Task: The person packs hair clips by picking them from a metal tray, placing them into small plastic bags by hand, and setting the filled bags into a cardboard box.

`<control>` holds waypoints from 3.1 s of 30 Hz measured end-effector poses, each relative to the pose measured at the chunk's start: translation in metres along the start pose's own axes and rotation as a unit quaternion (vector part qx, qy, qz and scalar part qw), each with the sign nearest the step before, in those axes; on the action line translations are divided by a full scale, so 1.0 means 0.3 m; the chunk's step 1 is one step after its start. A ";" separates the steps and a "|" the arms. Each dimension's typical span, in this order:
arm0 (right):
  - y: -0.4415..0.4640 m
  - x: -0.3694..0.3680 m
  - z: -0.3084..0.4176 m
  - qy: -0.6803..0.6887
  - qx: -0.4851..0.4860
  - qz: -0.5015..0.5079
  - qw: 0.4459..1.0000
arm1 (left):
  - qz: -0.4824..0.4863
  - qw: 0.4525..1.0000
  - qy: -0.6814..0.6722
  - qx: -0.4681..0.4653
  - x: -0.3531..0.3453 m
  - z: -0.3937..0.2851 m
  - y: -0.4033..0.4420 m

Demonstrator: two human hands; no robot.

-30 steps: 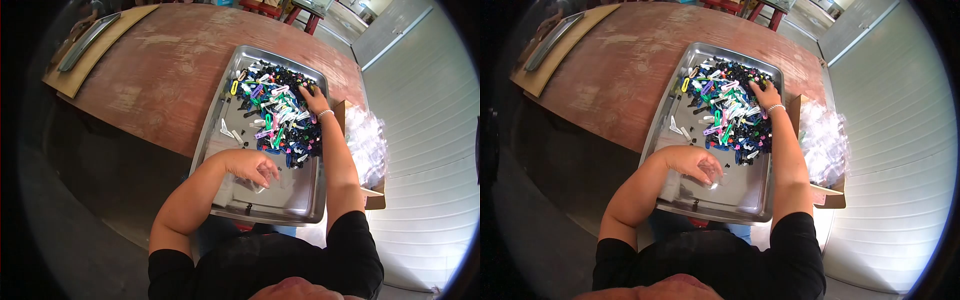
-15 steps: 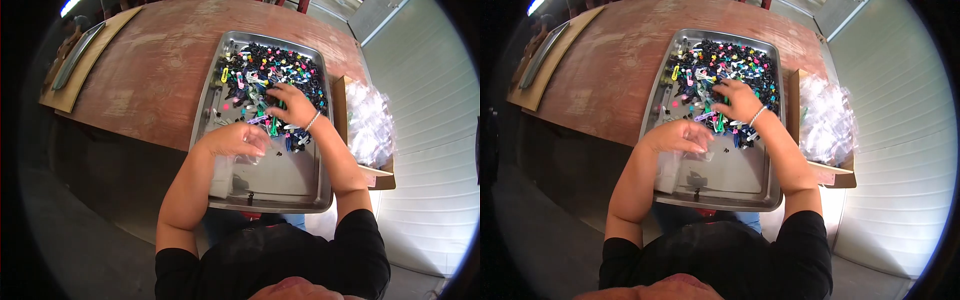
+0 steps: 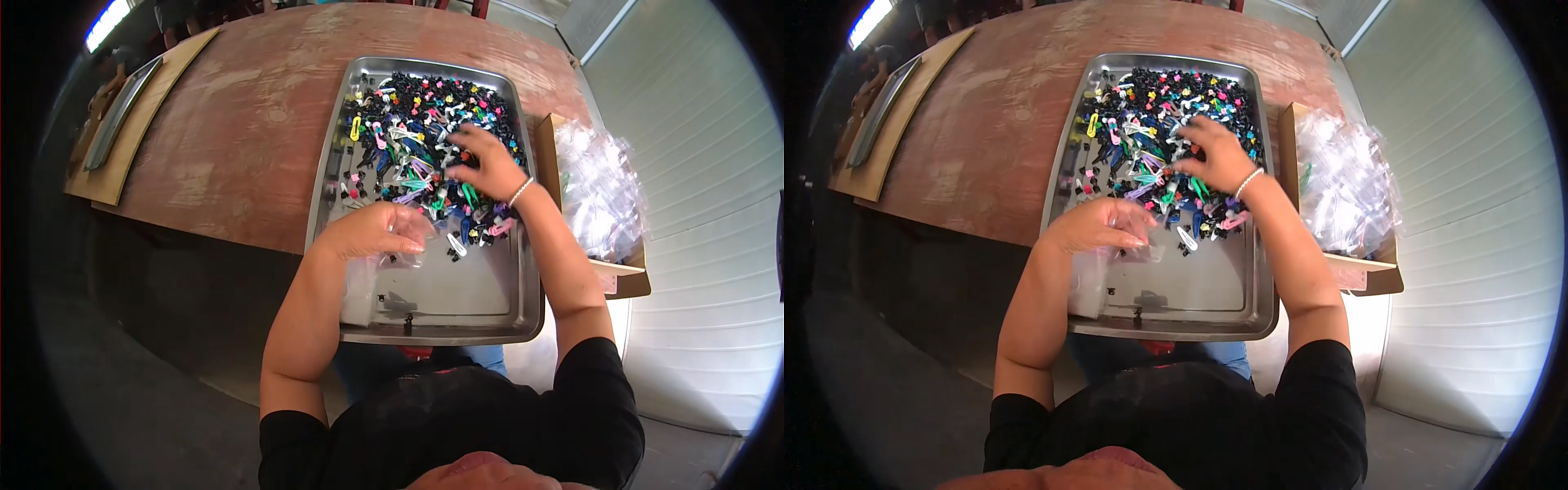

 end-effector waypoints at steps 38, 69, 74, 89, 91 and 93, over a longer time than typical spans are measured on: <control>-0.020 -0.028 0.106 0.033 0.112 0.054 0.992 | -0.212 0.975 -0.037 -0.046 0.058 -0.057 -0.058; -0.054 0.060 0.143 -0.106 -0.235 -0.008 0.966 | -0.263 0.961 -0.071 -0.040 0.106 0.001 -0.052; 0.039 -0.063 0.172 -0.089 -0.070 -0.050 0.992 | -0.277 0.958 -0.070 -0.033 0.111 0.008 -0.050; -0.007 -0.083 0.064 0.008 -0.135 0.048 0.990 | -0.276 0.958 -0.071 -0.024 0.120 0.017 -0.055; -0.012 -0.053 0.048 0.013 -0.121 0.031 0.992 | -0.274 0.960 -0.054 -0.026 0.114 0.005 -0.057; -0.016 -0.032 0.027 0.026 -0.123 0.041 0.991 | -0.271 0.961 -0.046 -0.021 0.103 -0.003 -0.054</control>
Point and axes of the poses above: each hand's wrist, its own y-axis towards the middle knuckle, its own x-axis out of the back of the hand, z = x × y, the point moved 3 cm from there along y, towards the middle knuckle, and after that the axes turned 8 degrees about z, right-handed, at the moved point
